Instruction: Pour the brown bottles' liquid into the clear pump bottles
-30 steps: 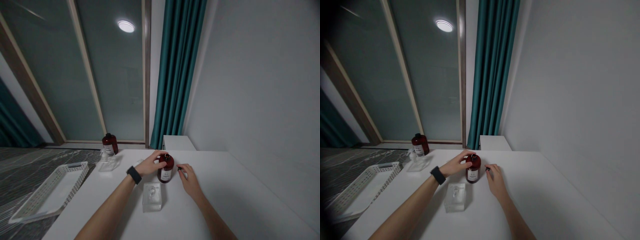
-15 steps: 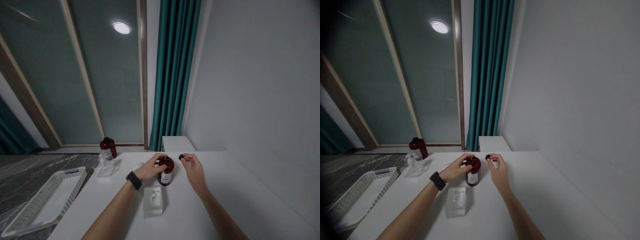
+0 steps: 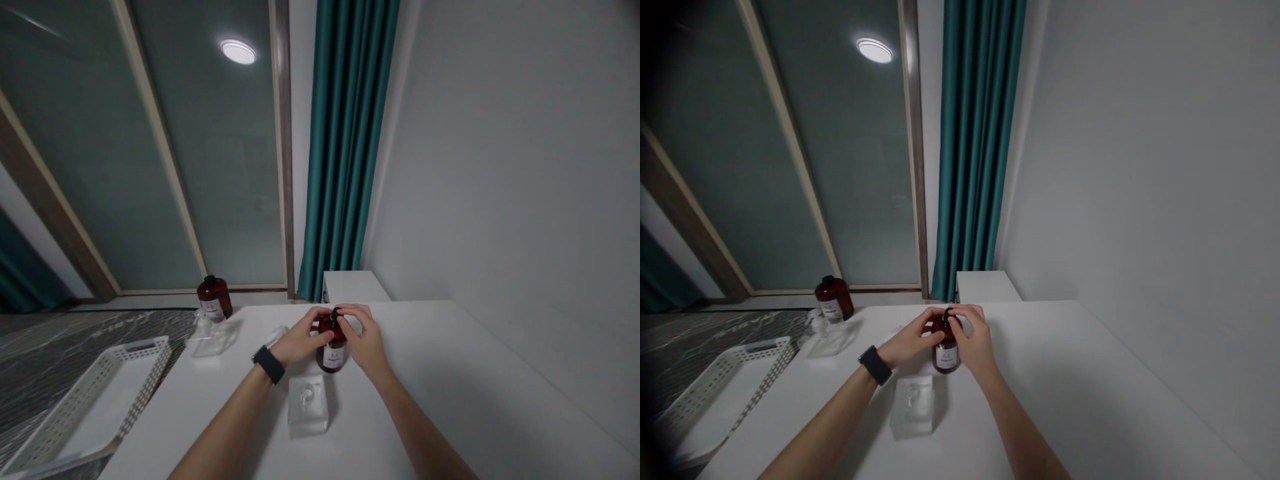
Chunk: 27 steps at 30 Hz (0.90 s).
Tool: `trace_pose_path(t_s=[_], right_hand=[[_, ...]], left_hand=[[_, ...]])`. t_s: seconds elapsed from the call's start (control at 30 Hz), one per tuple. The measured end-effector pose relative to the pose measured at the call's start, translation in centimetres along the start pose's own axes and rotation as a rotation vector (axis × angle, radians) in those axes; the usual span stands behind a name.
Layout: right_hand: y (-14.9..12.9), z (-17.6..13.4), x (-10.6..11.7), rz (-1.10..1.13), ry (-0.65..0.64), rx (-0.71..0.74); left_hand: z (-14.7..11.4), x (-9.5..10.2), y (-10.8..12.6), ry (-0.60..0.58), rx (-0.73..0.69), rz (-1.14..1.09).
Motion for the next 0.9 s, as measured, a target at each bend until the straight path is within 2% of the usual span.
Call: trace_pose_path(t_s=[0.27, 0.43, 0.63, 0.8, 0.9], right_hand=[[-0.7, -0.3, -0.2, -0.016, -0.035, 0.024], [-1.2, -1.3, 0.3, -0.034, -0.055, 0.023], [-0.9, -2.0, 0.6, 0.094, -0.096, 0.008], [-0.4, -2.0, 0.8, 0.123, -0.046, -0.056], [-0.3, -2.1, 0.6, 0.149, -0.063, -0.068]], left_hand=[[0.0, 0.1, 0.1, -0.02, 0.007, 0.014], [-0.3, 0.2, 0.2, -0.119, 0.02, 0.052], [-0.5, 0.1, 0.9, -0.159, 0.037, -0.01], [-0.6, 0.1, 1.4, -0.174, 0.049, -0.02], [-0.6, 0.1, 1.5, -0.172, 0.048, -0.018]])
Point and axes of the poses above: each hand's wrist, its own z-axis towards the middle knuckle, its own x-axis out of the back of the hand, y = z × x, the point moved 4 cm from there along z, towards the middle knuckle, and after that the axes turned 1 degree about y, right-handed, at the moved point
